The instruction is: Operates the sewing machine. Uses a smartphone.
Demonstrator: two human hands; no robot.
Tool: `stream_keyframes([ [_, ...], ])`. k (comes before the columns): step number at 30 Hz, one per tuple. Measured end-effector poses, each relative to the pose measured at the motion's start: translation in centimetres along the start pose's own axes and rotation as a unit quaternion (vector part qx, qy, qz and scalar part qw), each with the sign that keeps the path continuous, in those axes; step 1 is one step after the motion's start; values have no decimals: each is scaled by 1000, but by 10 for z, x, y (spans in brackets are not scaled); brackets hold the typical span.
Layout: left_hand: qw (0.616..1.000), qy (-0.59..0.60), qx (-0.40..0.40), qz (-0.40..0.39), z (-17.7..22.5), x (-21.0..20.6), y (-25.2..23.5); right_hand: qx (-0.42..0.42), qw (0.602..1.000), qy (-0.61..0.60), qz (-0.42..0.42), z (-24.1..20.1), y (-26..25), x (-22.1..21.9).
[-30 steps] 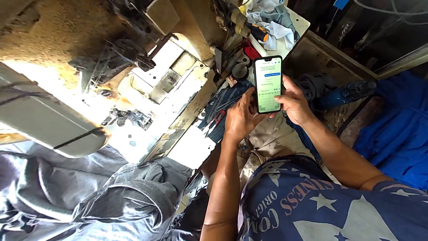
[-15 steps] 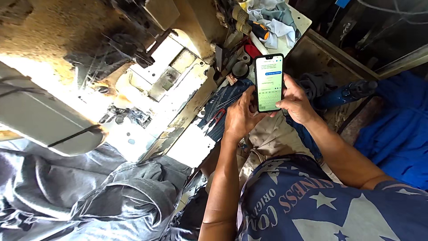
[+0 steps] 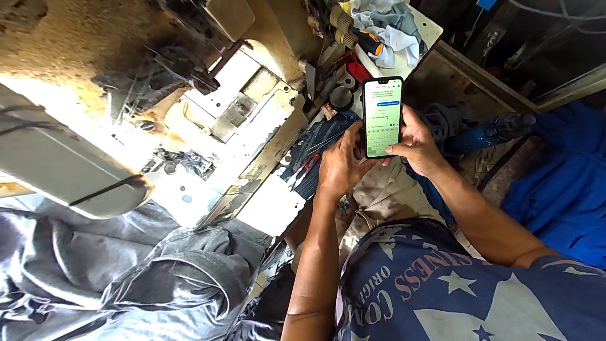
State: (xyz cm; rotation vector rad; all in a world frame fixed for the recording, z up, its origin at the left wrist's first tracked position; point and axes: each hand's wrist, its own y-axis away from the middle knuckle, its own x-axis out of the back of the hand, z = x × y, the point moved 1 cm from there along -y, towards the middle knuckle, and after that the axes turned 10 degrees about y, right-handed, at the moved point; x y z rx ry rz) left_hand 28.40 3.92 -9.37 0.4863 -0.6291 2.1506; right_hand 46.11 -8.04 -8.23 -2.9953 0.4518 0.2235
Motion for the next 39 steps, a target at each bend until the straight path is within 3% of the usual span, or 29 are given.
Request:
stream_keyframes([
  [12,1000,-4,-3,-1,1,0,0,-3,998,31,50,2,-1,-9],
  [39,1000,-4,0,-9,9,4,8,7,999,9,43,2,-2,0],
])
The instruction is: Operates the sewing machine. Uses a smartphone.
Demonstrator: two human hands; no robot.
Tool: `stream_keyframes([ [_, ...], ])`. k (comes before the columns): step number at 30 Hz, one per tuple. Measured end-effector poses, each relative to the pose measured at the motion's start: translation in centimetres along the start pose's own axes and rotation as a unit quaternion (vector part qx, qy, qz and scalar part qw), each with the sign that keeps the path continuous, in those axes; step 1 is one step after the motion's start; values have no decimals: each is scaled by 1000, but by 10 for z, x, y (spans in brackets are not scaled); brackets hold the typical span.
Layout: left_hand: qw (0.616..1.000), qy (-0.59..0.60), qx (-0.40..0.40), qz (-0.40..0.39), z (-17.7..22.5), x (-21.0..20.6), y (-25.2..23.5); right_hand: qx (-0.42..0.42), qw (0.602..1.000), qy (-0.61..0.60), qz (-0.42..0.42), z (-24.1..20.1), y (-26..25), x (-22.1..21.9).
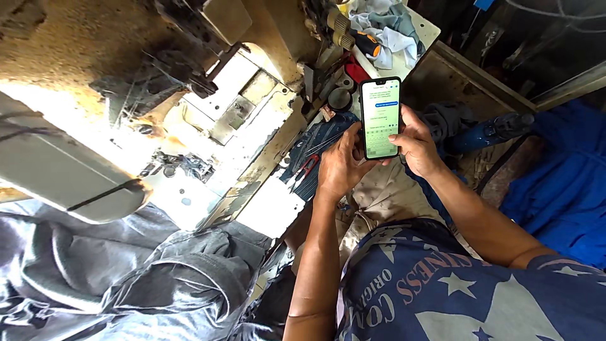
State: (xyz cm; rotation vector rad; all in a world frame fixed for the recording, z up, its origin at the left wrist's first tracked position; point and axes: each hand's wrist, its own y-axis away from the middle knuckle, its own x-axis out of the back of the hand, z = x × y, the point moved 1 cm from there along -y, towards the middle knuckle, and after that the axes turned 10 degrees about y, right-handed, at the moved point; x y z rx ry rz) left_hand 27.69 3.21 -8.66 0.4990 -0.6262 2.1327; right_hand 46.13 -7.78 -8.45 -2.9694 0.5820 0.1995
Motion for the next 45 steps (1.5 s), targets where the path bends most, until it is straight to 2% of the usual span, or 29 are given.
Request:
stream_keyframes([
  [45,1000,6,1,-4,-2,0,-3,7,999,9,-44,-3,2,5],
])
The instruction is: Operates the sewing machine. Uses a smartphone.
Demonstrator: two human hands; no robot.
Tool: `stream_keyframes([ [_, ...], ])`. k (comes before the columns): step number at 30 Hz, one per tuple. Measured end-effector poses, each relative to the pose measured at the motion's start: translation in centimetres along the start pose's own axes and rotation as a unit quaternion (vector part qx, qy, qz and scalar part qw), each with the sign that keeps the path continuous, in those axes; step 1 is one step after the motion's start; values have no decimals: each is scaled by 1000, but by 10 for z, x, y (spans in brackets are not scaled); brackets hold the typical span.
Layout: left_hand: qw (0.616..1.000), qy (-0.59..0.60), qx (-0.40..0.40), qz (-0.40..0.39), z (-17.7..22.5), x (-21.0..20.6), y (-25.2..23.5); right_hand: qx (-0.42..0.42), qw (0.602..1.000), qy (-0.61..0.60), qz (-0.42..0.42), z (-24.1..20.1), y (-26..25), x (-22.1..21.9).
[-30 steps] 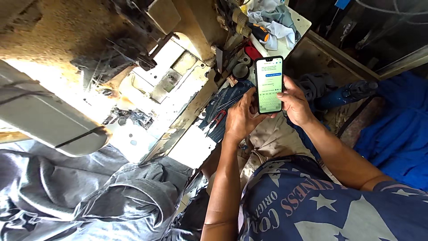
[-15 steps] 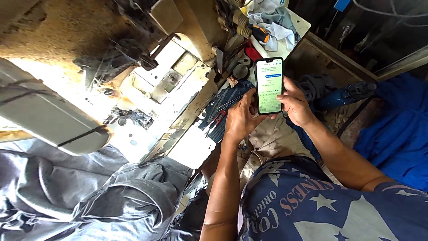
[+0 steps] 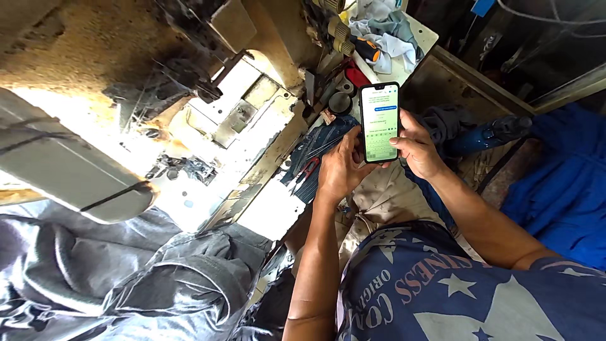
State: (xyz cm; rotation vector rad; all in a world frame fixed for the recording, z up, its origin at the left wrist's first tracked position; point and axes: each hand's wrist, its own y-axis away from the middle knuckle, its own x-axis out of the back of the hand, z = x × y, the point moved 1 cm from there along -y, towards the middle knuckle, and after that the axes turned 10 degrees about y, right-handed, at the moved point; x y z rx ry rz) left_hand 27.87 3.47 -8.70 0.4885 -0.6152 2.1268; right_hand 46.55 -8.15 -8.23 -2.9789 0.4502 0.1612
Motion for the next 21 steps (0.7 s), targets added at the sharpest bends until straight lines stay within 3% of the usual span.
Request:
stream_keyframes([
  [21,999,-32,-13,7,-1,-2,-1,18,996,73,57,2,0,3],
])
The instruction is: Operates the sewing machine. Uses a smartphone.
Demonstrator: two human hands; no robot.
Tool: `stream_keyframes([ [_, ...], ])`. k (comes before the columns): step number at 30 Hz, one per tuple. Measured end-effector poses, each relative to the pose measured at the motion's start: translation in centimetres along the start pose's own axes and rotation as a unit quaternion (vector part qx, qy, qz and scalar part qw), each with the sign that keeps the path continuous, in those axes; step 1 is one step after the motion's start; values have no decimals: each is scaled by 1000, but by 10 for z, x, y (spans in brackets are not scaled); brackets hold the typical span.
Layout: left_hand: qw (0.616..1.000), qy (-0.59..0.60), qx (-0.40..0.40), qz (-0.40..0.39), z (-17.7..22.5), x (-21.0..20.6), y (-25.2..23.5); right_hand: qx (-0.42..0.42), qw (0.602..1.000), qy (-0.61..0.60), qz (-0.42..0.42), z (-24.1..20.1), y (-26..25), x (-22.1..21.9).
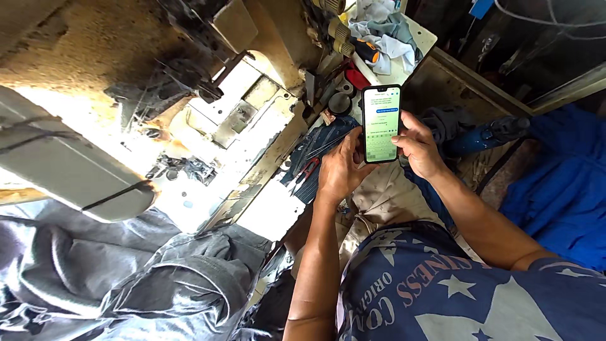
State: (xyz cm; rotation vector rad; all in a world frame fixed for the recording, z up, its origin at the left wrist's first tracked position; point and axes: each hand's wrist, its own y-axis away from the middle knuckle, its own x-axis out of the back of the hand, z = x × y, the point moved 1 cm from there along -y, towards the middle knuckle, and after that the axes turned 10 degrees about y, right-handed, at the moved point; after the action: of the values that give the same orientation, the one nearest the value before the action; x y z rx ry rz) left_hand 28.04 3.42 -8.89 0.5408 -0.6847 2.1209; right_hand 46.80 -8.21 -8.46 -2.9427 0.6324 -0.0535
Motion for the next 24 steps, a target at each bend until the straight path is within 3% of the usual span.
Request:
stream_keyframes([
  [16,1000,5,-1,-3,-3,-1,-1,-7,999,-9,30,0,0,-1],
  [24,1000,6,1,-3,-3,-1,-1,-14,999,-37,3,1,1,3],
])
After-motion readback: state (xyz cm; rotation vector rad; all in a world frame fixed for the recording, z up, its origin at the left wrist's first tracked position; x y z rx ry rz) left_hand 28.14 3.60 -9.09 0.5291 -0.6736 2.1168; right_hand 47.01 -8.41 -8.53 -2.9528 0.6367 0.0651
